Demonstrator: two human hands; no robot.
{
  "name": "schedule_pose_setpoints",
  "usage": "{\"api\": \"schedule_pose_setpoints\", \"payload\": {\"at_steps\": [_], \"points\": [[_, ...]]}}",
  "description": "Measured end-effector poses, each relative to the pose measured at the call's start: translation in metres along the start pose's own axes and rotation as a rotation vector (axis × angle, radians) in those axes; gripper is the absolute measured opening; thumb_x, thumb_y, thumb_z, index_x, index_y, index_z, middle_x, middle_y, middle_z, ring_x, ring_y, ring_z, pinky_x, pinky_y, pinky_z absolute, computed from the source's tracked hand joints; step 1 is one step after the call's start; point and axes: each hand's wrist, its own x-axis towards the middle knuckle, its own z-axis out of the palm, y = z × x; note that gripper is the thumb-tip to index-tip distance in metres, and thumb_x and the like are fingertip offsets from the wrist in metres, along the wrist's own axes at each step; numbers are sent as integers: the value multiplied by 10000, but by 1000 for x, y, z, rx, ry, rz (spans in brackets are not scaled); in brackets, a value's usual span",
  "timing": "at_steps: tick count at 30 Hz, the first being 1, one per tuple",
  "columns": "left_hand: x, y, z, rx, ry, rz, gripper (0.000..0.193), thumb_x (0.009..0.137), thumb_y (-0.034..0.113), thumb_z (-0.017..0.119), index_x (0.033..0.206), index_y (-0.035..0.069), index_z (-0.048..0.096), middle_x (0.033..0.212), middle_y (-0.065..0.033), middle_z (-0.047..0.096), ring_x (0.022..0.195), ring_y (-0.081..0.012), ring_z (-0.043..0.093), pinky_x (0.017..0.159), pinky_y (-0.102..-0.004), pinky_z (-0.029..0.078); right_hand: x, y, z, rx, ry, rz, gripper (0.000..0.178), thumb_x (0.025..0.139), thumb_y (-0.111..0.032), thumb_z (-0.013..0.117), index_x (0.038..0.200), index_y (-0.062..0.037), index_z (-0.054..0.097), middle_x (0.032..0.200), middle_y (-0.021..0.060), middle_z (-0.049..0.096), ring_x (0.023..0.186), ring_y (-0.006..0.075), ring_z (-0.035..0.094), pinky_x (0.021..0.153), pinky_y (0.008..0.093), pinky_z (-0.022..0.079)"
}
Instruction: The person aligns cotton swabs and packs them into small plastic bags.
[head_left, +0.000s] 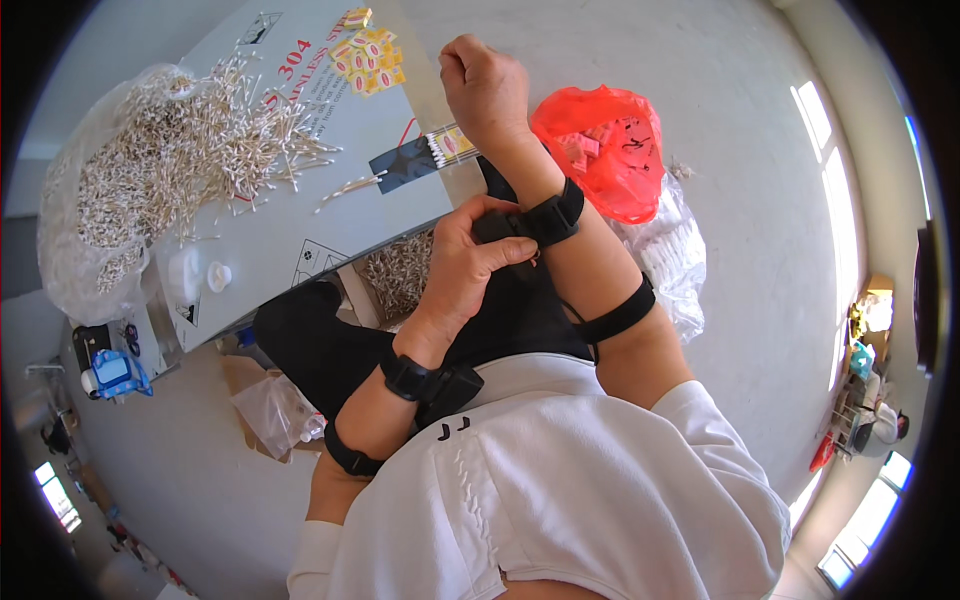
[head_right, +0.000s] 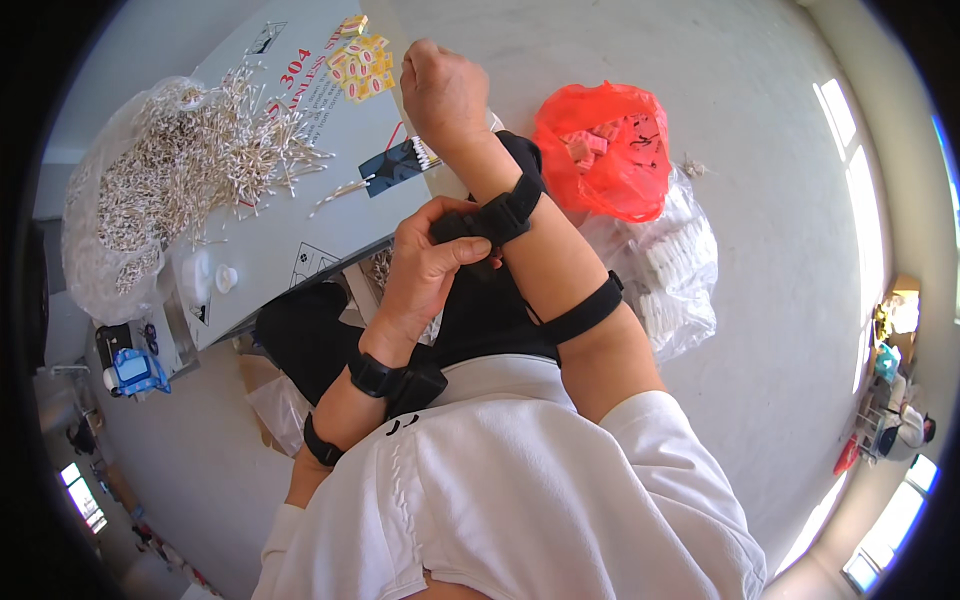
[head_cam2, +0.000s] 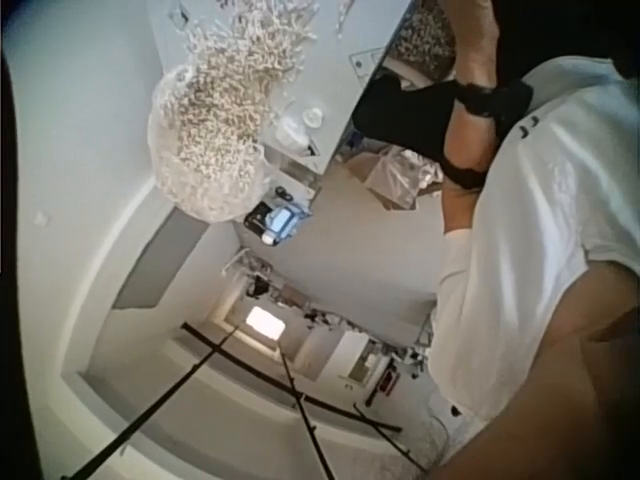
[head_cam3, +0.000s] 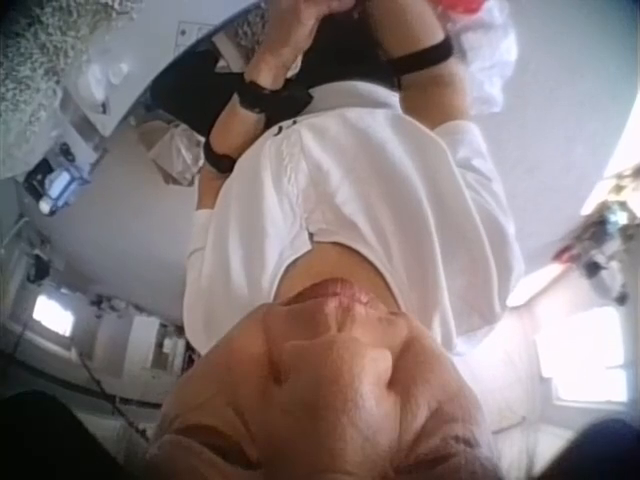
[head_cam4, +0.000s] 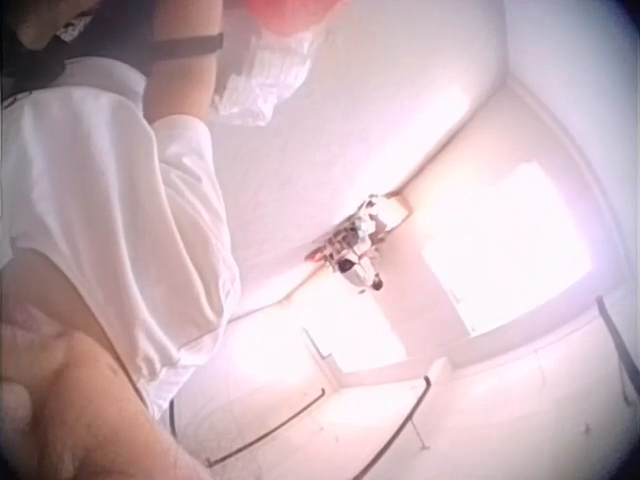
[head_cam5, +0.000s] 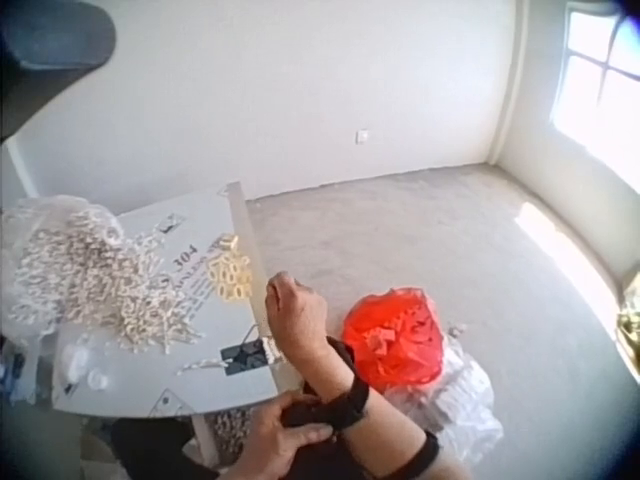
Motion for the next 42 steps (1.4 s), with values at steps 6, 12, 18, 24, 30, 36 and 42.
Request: {"api": "schedule_pose_setpoints", "payload": {"at_steps": [6, 12, 18, 24, 30, 36, 42], "points": [[3, 3, 4, -78, -17, -35, 307, 748, -44, 744, 1023, -38, 608, 881, -97, 672, 759, -159, 655, 730, -283, 553, 12, -3, -18, 1118, 14, 923, 107, 933, -45, 565, 922, 44, 623, 768, 82, 642, 597, 112, 563, 503, 232, 444], [1, 11, 1, -215, -50, 9, 194, 904, 134, 658, 1027, -9, 615, 892, -84, 670, 735, -124, 634, 707, -268, 541, 21, 18, -38, 2168, 70, 1238, 51, 877, 34, 506, 851, 26, 549, 747, 53, 535, 579, 112, 423, 536, 235, 386], [1, 5, -8, 135, -89, -157, 208, 965, 196, 589, 1028, -1, 610, 870, -90, 670, 746, -128, 643, 702, -254, 534, 90, -32, -177, 2928, 31, 316, 99, 788, -12, 541, 714, -56, 590, 581, 80, 578, 468, 143, 556, 468, 293, 446], [1, -11, -11, 110, -102, -242, 174, 937, 178, 625, 977, 9, 630, 822, -83, 672, 686, -124, 638, 638, -241, 530, 97, -38, -250, 2543, -395, 388, 170, 828, -23, 565, 693, -102, 633, 633, 17, 598, 573, 111, 559, 539, 302, 454], [5, -18, -12, 122, -54, -238, 161, 942, 174, 617, 969, 16, 632, 805, -75, 678, 672, -124, 647, 622, -240, 528, 93, -33, -264, 1989, -295, 240, 148, 842, -52, 594, 703, -81, 633, 621, 5, 578, 561, 94, 519, 518, 286, 419], [3, -16, -15, 124, -29, -222, 174, 940, 185, 620, 975, 15, 633, 813, -76, 677, 680, -125, 648, 632, -242, 527, 91, -34, -240, 1514, -253, 143, 147, 857, -81, 623, 712, -60, 633, 609, -7, 558, 549, 78, 478, 497, 270, 383], [3, -15, -19, 106, -2, -217, 174, 939, 184, 622, 970, 13, 636, 809, -77, 676, 679, -122, 648, 630, -241, 528, 86, -36, -213, 998, -216, 98, 168, 872, -111, 653, 722, -38, 633, 597, -19, 539, 538, 61, 438, 476, 254, 347]]}}
